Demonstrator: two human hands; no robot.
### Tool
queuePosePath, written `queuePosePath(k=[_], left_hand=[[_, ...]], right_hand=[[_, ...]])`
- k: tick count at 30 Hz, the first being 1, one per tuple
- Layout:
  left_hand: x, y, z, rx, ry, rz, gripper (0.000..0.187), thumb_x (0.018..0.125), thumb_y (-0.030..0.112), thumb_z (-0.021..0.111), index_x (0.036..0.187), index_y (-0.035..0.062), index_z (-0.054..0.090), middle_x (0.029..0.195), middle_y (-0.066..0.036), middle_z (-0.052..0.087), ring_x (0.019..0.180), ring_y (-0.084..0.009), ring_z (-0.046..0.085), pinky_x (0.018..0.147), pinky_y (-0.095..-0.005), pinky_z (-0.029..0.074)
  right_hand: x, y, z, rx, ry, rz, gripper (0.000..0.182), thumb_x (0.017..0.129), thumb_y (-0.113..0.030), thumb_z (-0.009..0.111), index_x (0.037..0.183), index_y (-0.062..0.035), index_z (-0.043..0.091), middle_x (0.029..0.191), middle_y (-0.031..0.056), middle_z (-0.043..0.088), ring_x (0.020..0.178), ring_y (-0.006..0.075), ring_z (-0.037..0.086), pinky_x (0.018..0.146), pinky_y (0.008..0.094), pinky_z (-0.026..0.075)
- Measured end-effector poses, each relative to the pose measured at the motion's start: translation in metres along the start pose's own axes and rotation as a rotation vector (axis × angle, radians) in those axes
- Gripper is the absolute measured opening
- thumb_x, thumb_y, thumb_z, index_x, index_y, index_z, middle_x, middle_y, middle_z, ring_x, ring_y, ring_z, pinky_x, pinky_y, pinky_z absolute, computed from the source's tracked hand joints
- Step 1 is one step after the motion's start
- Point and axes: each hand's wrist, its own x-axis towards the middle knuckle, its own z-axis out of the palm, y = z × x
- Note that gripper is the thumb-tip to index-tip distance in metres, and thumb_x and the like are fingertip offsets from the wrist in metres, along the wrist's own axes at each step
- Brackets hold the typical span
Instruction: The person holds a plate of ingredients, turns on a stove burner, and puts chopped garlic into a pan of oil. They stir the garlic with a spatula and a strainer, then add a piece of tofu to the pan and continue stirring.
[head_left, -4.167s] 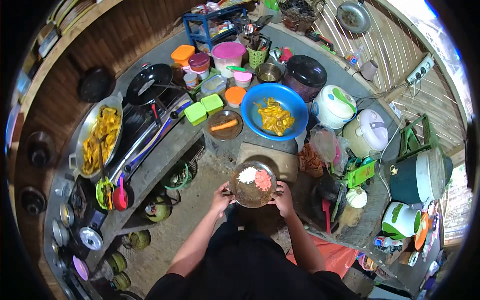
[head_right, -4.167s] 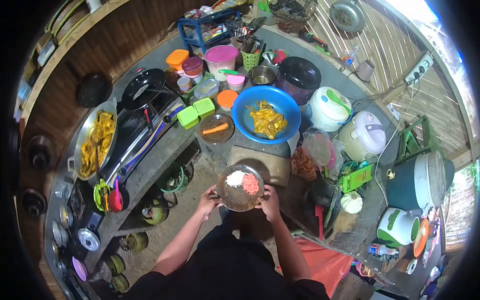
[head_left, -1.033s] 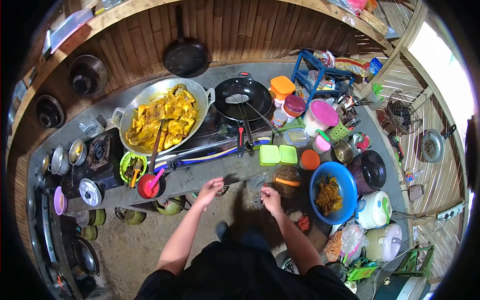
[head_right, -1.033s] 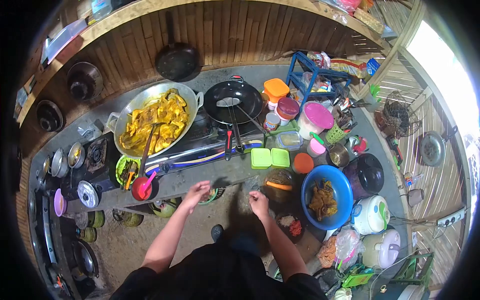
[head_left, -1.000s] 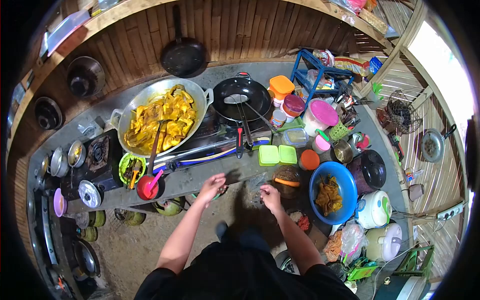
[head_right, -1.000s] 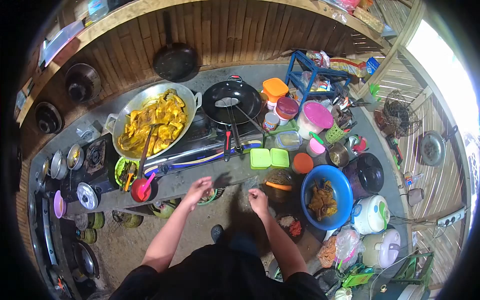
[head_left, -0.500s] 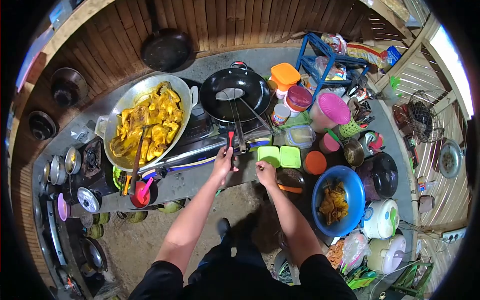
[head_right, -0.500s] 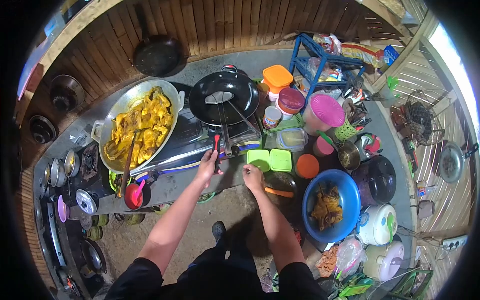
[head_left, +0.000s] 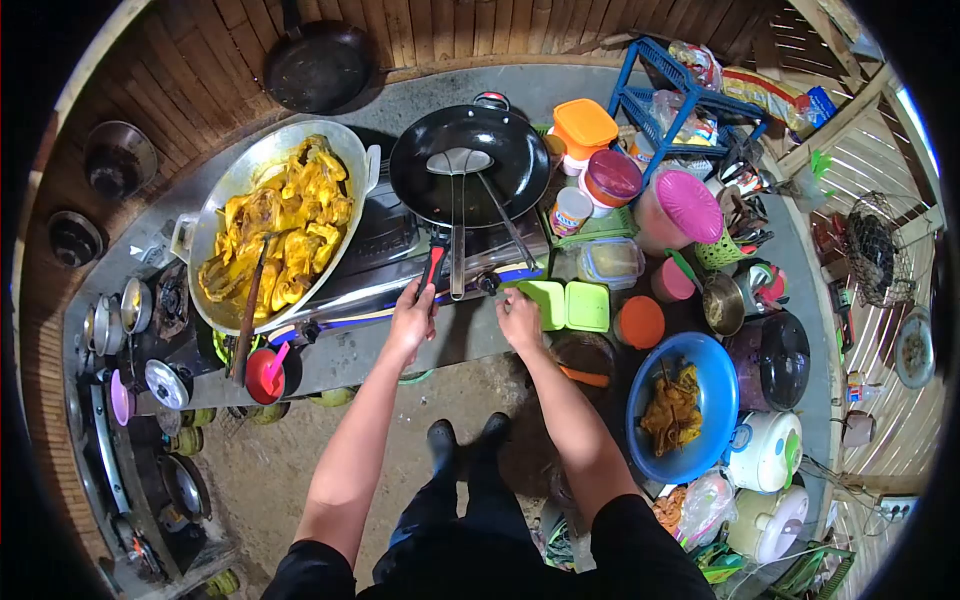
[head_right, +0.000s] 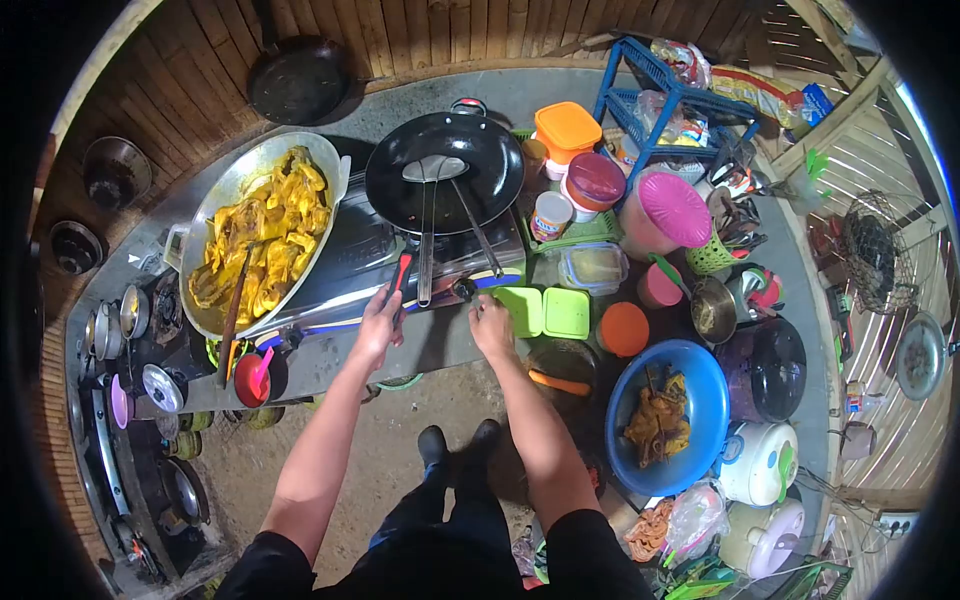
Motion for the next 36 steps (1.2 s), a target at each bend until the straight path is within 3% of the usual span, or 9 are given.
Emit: queuePosePath(k=[3, 5, 8, 12, 21, 26, 30, 32, 36], left_hand=[[0.002, 0.0, -0.007, 0.031, 0.0, 0.0, 0.042, 0.102, 0.032, 0.051, 0.139, 0.0129, 0.042, 0.073, 0.001, 0.048, 0.045, -0.0074, 0.037, 0.041, -0.0257, 0.034], [0.003, 0.001, -0.01, 0.047, -0.001, 0.0, 0.043, 0.102, 0.032, 0.051, 0.139, 0.0127, 0.042, 0.073, 0.001, 0.049, 0.045, -0.0073, 0.037, 0.041, -0.0259, 0.034], [0.003, 0.001, -0.009, 0.049, -0.001, 0.015, 0.043, 0.102, 0.032, 0.051, 0.139, 0.0126, 0.042, 0.072, 0.001, 0.048, 0.045, -0.0071, 0.037, 0.042, -0.0258, 0.034], [0.003, 0.004, -0.01, 0.035, -0.026, 0.008, 0.042, 0.102, 0.032, 0.051, 0.138, 0.0127, 0.042, 0.071, 0.002, 0.047, 0.045, -0.0069, 0.036, 0.042, -0.0255, 0.034], [0.007, 0.001, -0.016, 0.008, -0.046, -0.006, 0.038, 0.102, 0.032, 0.05, 0.136, 0.0143, 0.043, 0.071, 0.002, 0.047, 0.043, -0.0061, 0.035, 0.04, -0.0243, 0.033], [0.008, 0.001, -0.015, -0.006, -0.025, -0.013, 0.036, 0.103, 0.03, 0.05, 0.134, 0.014, 0.046, 0.068, 0.0, 0.047, 0.041, -0.0064, 0.036, 0.037, -0.0244, 0.031], [0.008, 0.001, -0.015, -0.019, -0.016, -0.025, 0.035, 0.103, 0.03, 0.05, 0.134, 0.0137, 0.046, 0.068, 0.0, 0.048, 0.041, -0.0063, 0.036, 0.036, -0.0242, 0.03], [0.007, 0.002, -0.014, -0.004, -0.022, -0.012, 0.035, 0.103, 0.03, 0.05, 0.133, 0.0135, 0.046, 0.068, 0.0, 0.048, 0.041, -0.0061, 0.037, 0.037, -0.024, 0.03], [0.008, 0.0, -0.016, -0.015, -0.032, -0.014, 0.036, 0.102, 0.03, 0.05, 0.134, 0.0134, 0.046, 0.068, 0.001, 0.048, 0.041, -0.0059, 0.037, 0.037, -0.0238, 0.03]], right_hand=[[0.01, -0.003, 0.005, -0.096, -0.069, -0.021, 0.034, 0.087, -0.022, 0.067, 0.111, 0.0015, 0.063, 0.095, 0.0237, 0.069, 0.088, 0.0393, 0.068, 0.08, 0.0458, 0.054], [0.016, 0.004, 0.018, -0.136, 0.0, -0.104, 0.029, 0.085, -0.024, 0.07, 0.101, -0.0012, 0.065, 0.089, 0.0194, 0.07, 0.084, 0.0386, 0.068, 0.076, 0.0475, 0.054], [0.026, 0.009, 0.027, -0.168, -0.039, -0.128, 0.025, 0.086, -0.024, 0.069, 0.099, -0.002, 0.065, 0.088, 0.0208, 0.07, 0.083, 0.0409, 0.067, 0.076, 0.0482, 0.054], [0.031, -0.009, 0.02, -0.258, -0.112, -0.045, 0.022, 0.087, -0.022, 0.069, 0.097, -0.003, 0.064, 0.089, 0.022, 0.069, 0.083, 0.0417, 0.067, 0.076, 0.0493, 0.054], [0.031, -0.007, 0.024, -0.319, -0.097, -0.18, 0.022, 0.09, -0.02, 0.063, 0.103, -0.0028, 0.06, 0.103, 0.0191, 0.063, 0.088, 0.0404, 0.067, 0.078, 0.0489, 0.055], [0.037, 0.002, 0.026, -0.527, -0.182, -0.344, 0.016, 0.087, -0.01, 0.059, 0.101, -0.0022, 0.06, 0.101, 0.0171, 0.062, 0.086, 0.0355, 0.068, 0.071, 0.0428, 0.059], [0.048, 0.003, 0.021, -0.607, -0.287, -0.444, 0.022, 0.083, -0.01, 0.062, 0.104, -0.0043, 0.059, 0.105, 0.0165, 0.06, 0.089, 0.0353, 0.067, 0.073, 0.044, 0.058], [0.051, -0.001, 0.017, -0.752, -0.315, -0.662, 0.026, 0.08, -0.009, 0.06, 0.104, -0.0017, 0.06, 0.104, 0.0149, 0.06, 0.088, 0.0304, 0.069, 0.072, 0.0397, 0.059], [0.053, -0.007, 0.017, -0.87, -0.311, -0.818, 0.023, 0.08, -0.009, 0.059, 0.101, 0.0005, 0.063, 0.099, 0.0139, 0.062, 0.084, 0.0267, 0.069, 0.069, 0.0354, 0.059]])
